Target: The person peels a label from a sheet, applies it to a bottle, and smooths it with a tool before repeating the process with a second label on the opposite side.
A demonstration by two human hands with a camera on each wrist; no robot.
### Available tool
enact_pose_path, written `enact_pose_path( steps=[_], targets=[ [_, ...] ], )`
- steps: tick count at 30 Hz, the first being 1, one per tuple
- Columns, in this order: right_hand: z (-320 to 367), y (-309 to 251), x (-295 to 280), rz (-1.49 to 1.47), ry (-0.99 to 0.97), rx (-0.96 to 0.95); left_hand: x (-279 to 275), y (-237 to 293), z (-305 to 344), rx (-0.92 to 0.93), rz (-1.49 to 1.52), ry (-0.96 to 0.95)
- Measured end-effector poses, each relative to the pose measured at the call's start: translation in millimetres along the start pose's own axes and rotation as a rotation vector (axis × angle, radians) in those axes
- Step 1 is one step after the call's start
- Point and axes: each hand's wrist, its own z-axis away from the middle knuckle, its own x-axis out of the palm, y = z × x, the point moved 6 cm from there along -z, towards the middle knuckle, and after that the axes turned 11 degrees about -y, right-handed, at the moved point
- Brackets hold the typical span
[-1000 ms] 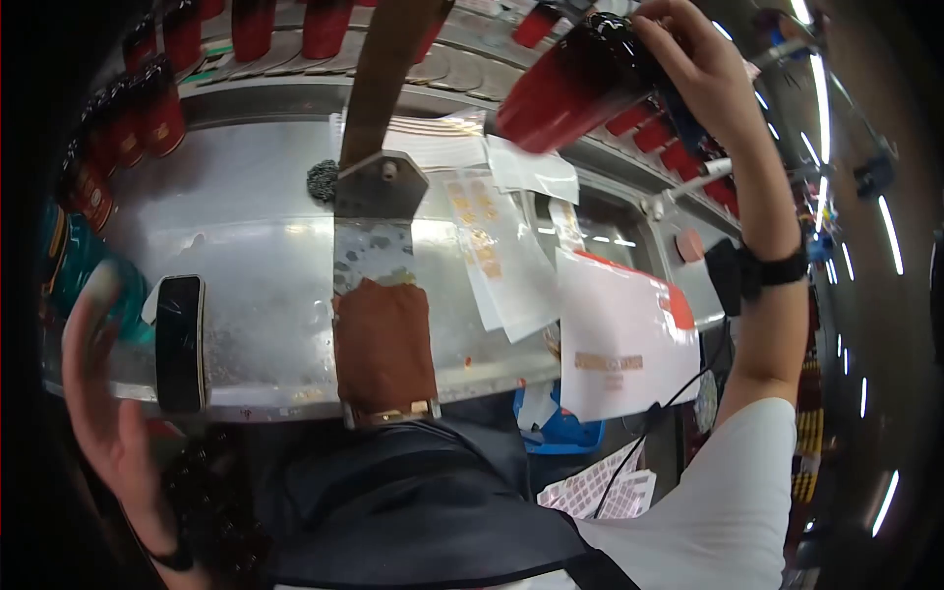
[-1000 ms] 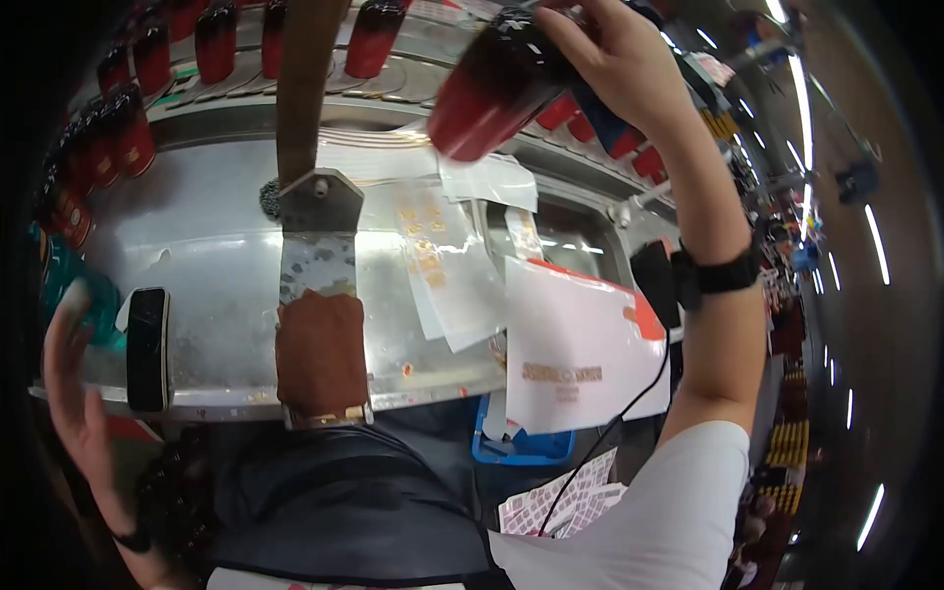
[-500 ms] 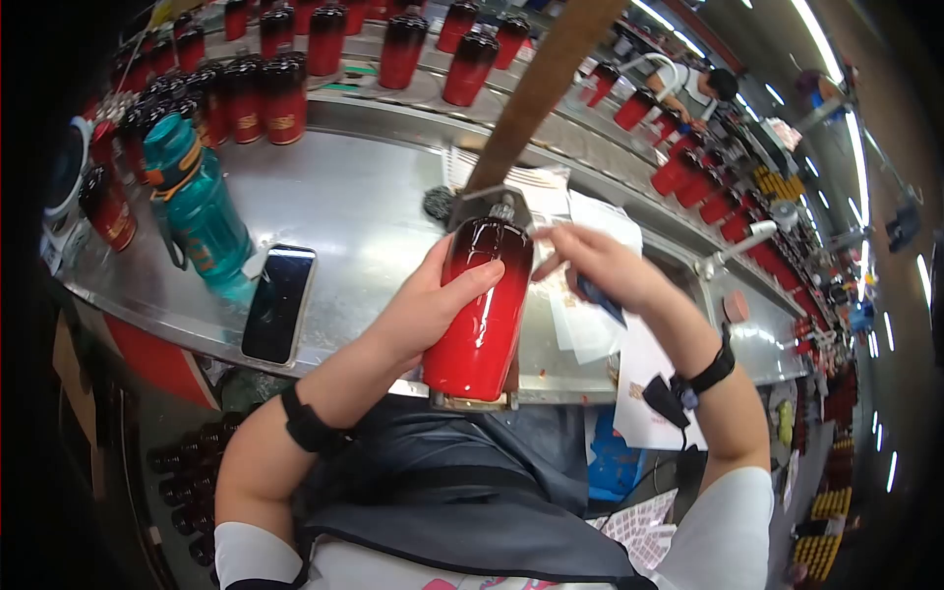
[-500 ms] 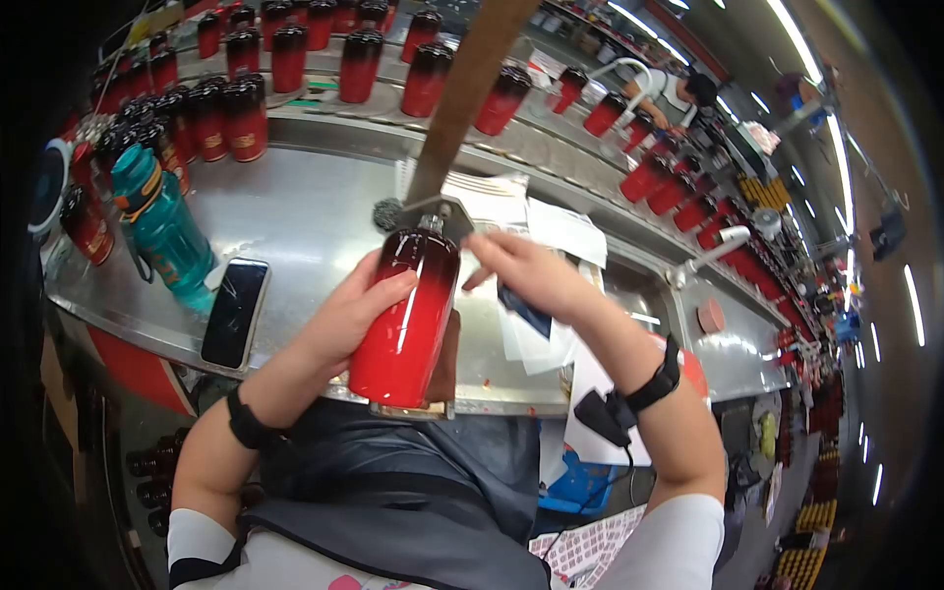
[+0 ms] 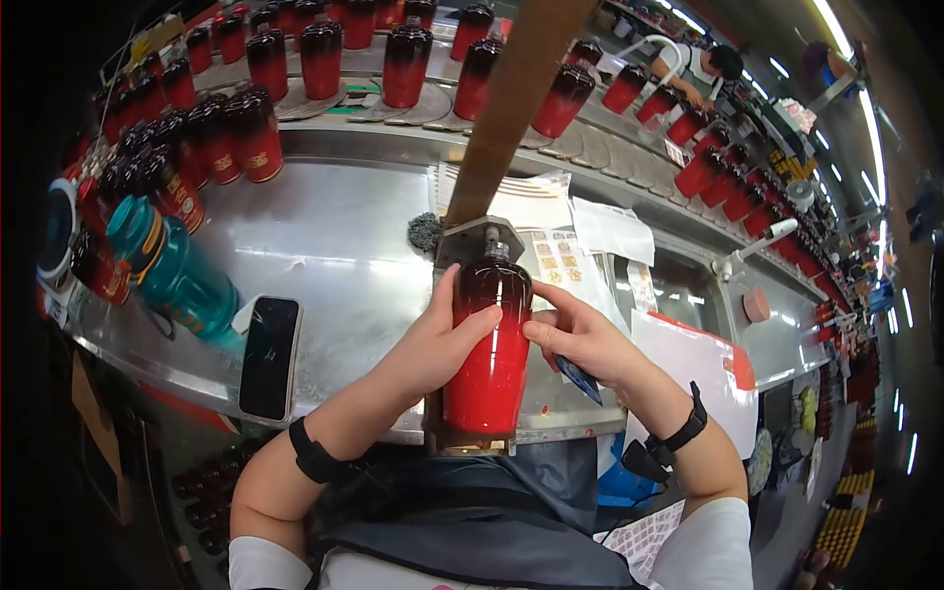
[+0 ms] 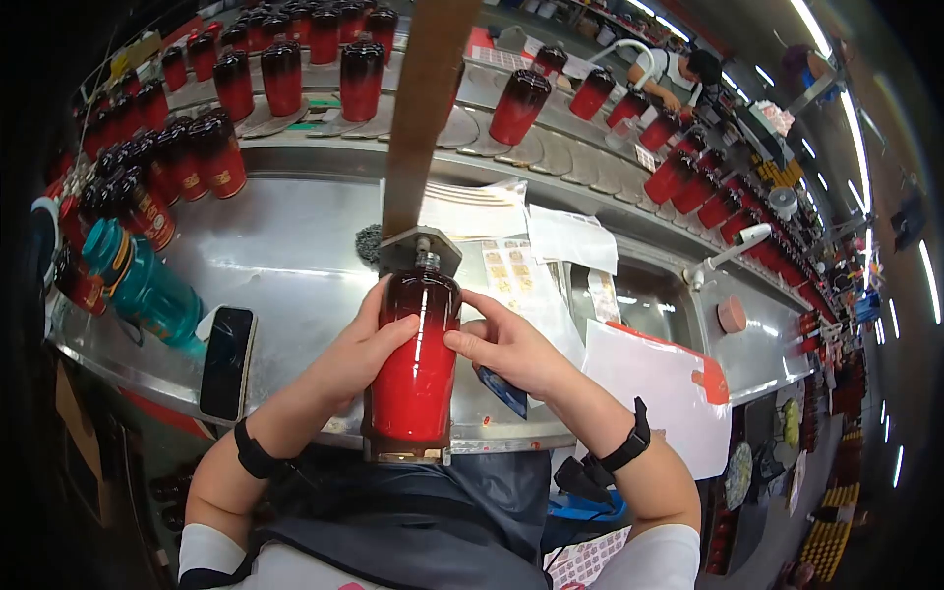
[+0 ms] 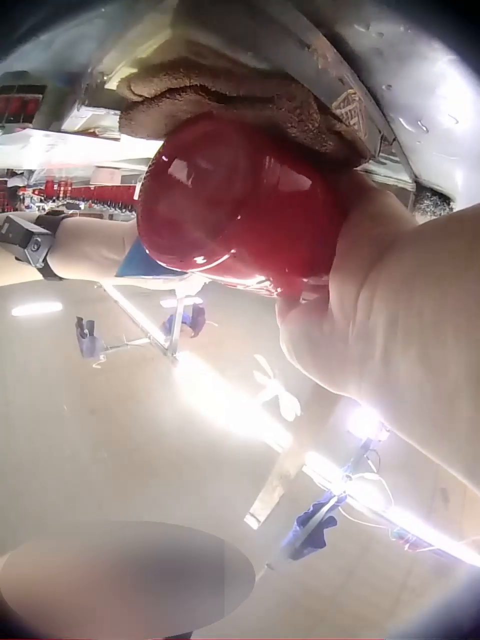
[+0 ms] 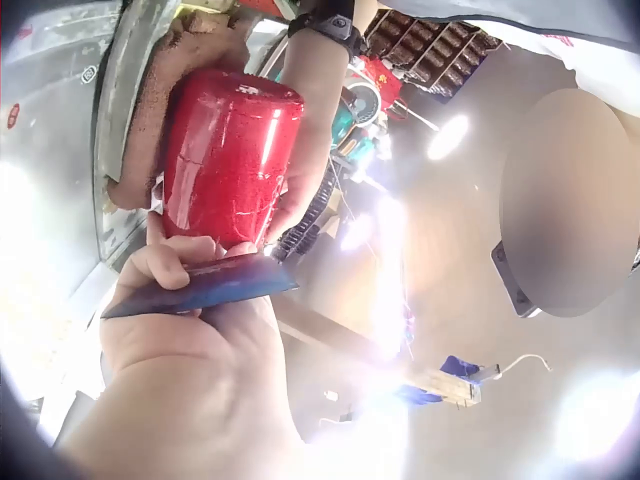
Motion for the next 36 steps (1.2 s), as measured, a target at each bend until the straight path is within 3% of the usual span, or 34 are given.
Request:
enact_pose_path(
  steps=[6,12,19,21,22,25,27,29,32,36],
  targets=[
    [-3,8,2,-0.092,-0.004,-0.134,-6,7,7,0.042,-0.41,0.122],
    [-12,20,1,-0.158,0.023,-0.336,0,16,12,0.175,-0.343,0.152],
    [0,20,-12,0.097,0.233,-0.286,-20,15,1,0.096,-0.452,0.175],
    [32,20,-25,0.257,0.168,-0.198,-19,15,2,0.107,-0.437,0.165],
    [54,30,-40,0.161,0.173,-0.119,-20,14,4,0.126,-0.421,0.165],
    [160,48,-103,0.257,0.372,0.12,-37,5,11,0.127,-0.384,0.179],
    [238,88,-159,0.292,0.542,0.284,-42,2,15,0.147,-0.353,0.151],
    [305,114,-190,0.582,0.68,0.558,-47,-1,18,0.134,-0.339,0.157],
    [341,152,-199,0.543,0.724,0.556,-47,-1,19,0.116,-0.333,0.164],
    [335,171,-203,0.524,0.719,0.53,-54,-7,20,0.093,-0.333,0.191]
  ],
)
